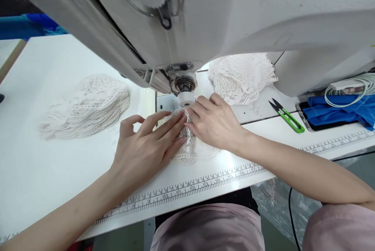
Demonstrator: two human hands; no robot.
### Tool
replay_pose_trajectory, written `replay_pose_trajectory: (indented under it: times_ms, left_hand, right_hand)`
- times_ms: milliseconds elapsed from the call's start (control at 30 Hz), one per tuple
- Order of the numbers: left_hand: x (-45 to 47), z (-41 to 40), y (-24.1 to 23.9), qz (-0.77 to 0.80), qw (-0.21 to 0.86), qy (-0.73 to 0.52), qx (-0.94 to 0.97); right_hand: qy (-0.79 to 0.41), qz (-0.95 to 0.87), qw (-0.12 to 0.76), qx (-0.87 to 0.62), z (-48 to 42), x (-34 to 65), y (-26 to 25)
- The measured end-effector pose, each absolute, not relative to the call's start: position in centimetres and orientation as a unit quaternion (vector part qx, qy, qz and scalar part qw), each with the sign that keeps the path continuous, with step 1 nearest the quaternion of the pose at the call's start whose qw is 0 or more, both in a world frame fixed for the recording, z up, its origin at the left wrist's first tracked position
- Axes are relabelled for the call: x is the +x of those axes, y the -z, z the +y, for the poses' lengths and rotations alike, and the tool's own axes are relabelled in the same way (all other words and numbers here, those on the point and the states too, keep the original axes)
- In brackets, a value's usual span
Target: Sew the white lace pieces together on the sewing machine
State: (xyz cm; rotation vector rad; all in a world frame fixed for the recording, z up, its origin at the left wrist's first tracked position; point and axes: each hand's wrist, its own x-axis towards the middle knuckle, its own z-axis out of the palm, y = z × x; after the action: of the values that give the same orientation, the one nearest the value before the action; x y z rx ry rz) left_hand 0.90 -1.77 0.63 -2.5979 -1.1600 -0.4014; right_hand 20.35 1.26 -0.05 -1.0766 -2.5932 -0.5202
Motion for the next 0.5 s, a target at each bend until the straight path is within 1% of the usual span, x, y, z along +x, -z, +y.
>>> replay_pose_trajectory:
  times_ms: [333,500]
  left_hand:
    - [0.71,-1.50,-0.24,-0.418,0.139,0.132,-0.888]
    - [0.79,-1.30,-0.38,-0.425,0.129,0.135,-0.886]
  right_hand:
    - [0.196,-0.894,0.103,-0.389,1.77,20.50,0.10]
    - [0.194,-0.894,0.101,-0.390,2.05,20.61,0.30]
